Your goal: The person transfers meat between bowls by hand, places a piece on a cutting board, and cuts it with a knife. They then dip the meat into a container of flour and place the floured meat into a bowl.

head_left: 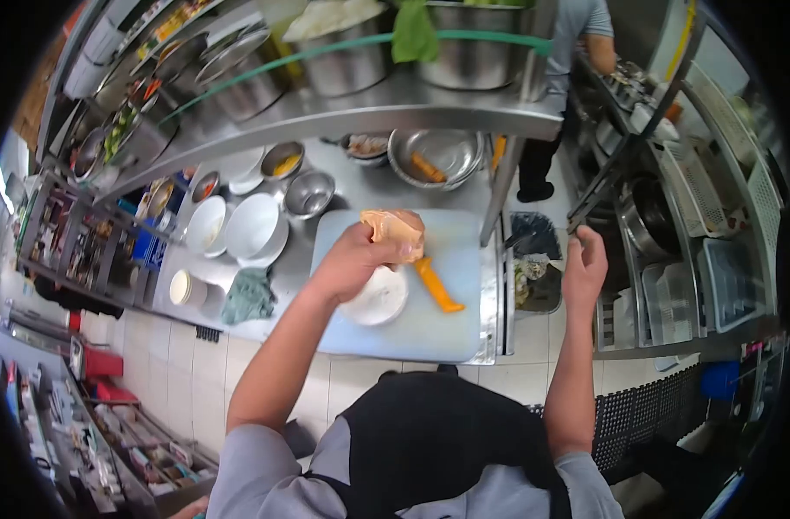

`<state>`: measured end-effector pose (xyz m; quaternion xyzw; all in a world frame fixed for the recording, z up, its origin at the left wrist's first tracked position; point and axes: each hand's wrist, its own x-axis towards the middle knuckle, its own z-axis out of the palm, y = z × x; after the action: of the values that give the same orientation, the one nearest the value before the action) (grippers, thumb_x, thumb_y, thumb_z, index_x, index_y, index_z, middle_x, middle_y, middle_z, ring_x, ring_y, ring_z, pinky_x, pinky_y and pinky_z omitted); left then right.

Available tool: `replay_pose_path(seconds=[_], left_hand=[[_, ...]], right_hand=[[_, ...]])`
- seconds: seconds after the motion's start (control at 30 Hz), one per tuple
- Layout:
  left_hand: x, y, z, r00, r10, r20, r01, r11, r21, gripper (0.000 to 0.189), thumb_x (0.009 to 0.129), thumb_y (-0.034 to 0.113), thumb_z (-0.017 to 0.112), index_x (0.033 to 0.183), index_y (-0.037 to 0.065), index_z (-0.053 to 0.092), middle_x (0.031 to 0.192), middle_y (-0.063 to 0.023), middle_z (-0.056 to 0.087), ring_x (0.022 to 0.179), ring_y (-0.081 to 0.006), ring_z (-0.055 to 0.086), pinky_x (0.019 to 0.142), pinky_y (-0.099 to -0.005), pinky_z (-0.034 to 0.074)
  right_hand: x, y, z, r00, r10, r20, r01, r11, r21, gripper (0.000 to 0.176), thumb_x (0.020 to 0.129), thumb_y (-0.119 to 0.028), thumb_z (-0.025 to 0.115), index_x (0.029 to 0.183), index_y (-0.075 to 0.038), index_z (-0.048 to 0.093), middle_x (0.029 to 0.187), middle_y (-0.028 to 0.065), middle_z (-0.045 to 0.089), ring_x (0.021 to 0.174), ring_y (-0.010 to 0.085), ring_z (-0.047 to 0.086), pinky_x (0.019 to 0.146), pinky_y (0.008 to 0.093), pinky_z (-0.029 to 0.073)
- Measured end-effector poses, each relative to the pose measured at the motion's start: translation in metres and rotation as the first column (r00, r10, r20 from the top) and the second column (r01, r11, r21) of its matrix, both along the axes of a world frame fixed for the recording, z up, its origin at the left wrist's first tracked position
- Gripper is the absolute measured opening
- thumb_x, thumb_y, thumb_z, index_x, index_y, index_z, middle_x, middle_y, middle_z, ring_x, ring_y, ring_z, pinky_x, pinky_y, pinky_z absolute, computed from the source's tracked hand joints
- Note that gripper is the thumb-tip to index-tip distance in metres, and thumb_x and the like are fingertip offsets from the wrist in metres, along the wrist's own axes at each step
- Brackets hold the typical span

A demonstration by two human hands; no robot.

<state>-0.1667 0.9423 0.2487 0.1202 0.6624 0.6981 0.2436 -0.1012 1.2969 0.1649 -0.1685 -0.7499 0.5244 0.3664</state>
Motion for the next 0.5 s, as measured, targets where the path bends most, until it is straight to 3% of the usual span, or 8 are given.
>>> replay_pose_path(seconds=[0.07, 0.1, 0.17, 0.2, 0.27, 0.33, 0.37, 0.5], left_hand=[[0.008, -0.026, 0.015, 0.976, -0.118, -0.182, -0.012, 0.807, -0.591, 0.030, 0.094, 0.023, 0.067, 0.118, 0.005, 0.065, 0.104, -0.0083, 0.071, 0.096, -0.0209, 0.068, 0.079, -0.0346, 0.052], [0.010, -0.029, 0.016, 0.977, -0.118, -0.177, -0.010, 0.807, -0.590, 0.030, 0.094, 0.023, 0.067, 0.118, 0.005, 0.065, 0.104, -0.0083, 0.071, 0.096, -0.0209, 0.068, 0.079, -0.0346, 0.052], [0.018, -0.033, 0.014, 0.924, -0.249, -0.290, -0.161, 0.436, -0.885, 0.029, 0.094, 0.022, 0.063, 0.118, 0.006, 0.065, 0.108, -0.0148, 0.071, 0.100, -0.0302, 0.068, 0.084, -0.0396, 0.053], [0.019, -0.039, -0.001, 0.925, -0.247, -0.289, -0.158, 0.443, -0.883, 0.029, 0.094, 0.022, 0.063, 0.118, 0.006, 0.065, 0.108, -0.0148, 0.071, 0.100, -0.0302, 0.068, 0.084, -0.0396, 0.053], [0.018, -0.054, -0.053, 0.703, -0.510, -0.496, -0.271, 0.453, -0.849, 0.031, 0.090, 0.018, 0.058, 0.117, 0.004, 0.065, 0.112, -0.0198, 0.068, 0.105, -0.0371, 0.065, 0.089, -0.0445, 0.053], [0.023, -0.056, -0.066, 0.725, -0.554, -0.410, -0.161, 0.443, -0.882, 0.034, 0.085, 0.011, 0.058, 0.117, 0.001, 0.065, 0.114, -0.0196, 0.067, 0.107, -0.0365, 0.065, 0.093, -0.0455, 0.053], [0.025, -0.056, -0.065, 0.738, -0.542, -0.401, -0.121, 0.479, -0.870, 0.034, 0.084, 0.010, 0.059, 0.116, 0.000, 0.064, 0.114, -0.0198, 0.067, 0.108, -0.0367, 0.065, 0.093, -0.0457, 0.053], [-0.002, -0.051, -0.081, 0.708, -0.614, -0.350, -0.042, 0.457, -0.888, 0.040, 0.083, 0.010, 0.062, 0.121, -0.001, 0.061, 0.118, -0.0220, 0.066, 0.110, -0.0379, 0.064, 0.094, -0.0458, 0.052]], right_hand=[[0.021, -0.034, -0.015, 0.989, 0.128, 0.069, -0.127, 0.992, -0.020, 0.020, 0.095, -0.005, 0.060, 0.114, 0.000, 0.064, 0.097, 0.0011, 0.066, 0.082, 0.0089, 0.056, 0.076, 0.0252, 0.046], [0.033, -0.050, -0.021, 0.964, 0.236, 0.123, -0.233, 0.972, -0.041, 0.019, 0.095, -0.005, 0.060, 0.112, 0.000, 0.064, 0.096, 0.0021, 0.066, 0.085, 0.0103, 0.058, 0.077, 0.0263, 0.048], [0.049, -0.087, -0.033, 0.925, 0.301, 0.230, -0.324, 0.944, 0.069, 0.020, 0.091, -0.010, 0.065, 0.108, -0.002, 0.066, 0.099, 0.0090, 0.069, 0.085, 0.0185, 0.062, 0.080, 0.0326, 0.050], [0.054, -0.100, -0.044, 0.895, 0.325, 0.305, -0.355, 0.934, 0.046, 0.020, 0.090, -0.011, 0.065, 0.108, -0.003, 0.066, 0.100, 0.0118, 0.070, 0.087, 0.0229, 0.064, 0.081, 0.0352, 0.051], [0.058, -0.119, -0.058, 0.856, 0.346, 0.385, -0.384, 0.923, 0.023, 0.021, 0.089, -0.011, 0.066, 0.108, -0.004, 0.066, 0.101, 0.0147, 0.071, 0.089, 0.0274, 0.065, 0.083, 0.0377, 0.052], [0.062, -0.132, -0.064, 0.839, 0.316, 0.444, -0.439, 0.874, 0.208, 0.021, 0.087, -0.012, 0.065, 0.107, -0.004, 0.067, 0.102, 0.0179, 0.071, 0.093, 0.0377, 0.065, 0.085, 0.0434, 0.051], [0.061, -0.135, -0.068, 0.828, 0.335, 0.450, -0.451, 0.875, 0.178, 0.021, 0.087, -0.012, 0.064, 0.106, -0.003, 0.068, 0.101, 0.0199, 0.071, 0.095, 0.0418, 0.063, 0.086, 0.0459, 0.050], [0.069, -0.148, -0.081, 0.825, 0.284, 0.488, -0.450, 0.854, 0.262, 0.021, 0.086, -0.011, 0.064, 0.104, -0.003, 0.068, 0.100, 0.0193, 0.071, 0.094, 0.0401, 0.062, 0.087, 0.0453, 0.049]])
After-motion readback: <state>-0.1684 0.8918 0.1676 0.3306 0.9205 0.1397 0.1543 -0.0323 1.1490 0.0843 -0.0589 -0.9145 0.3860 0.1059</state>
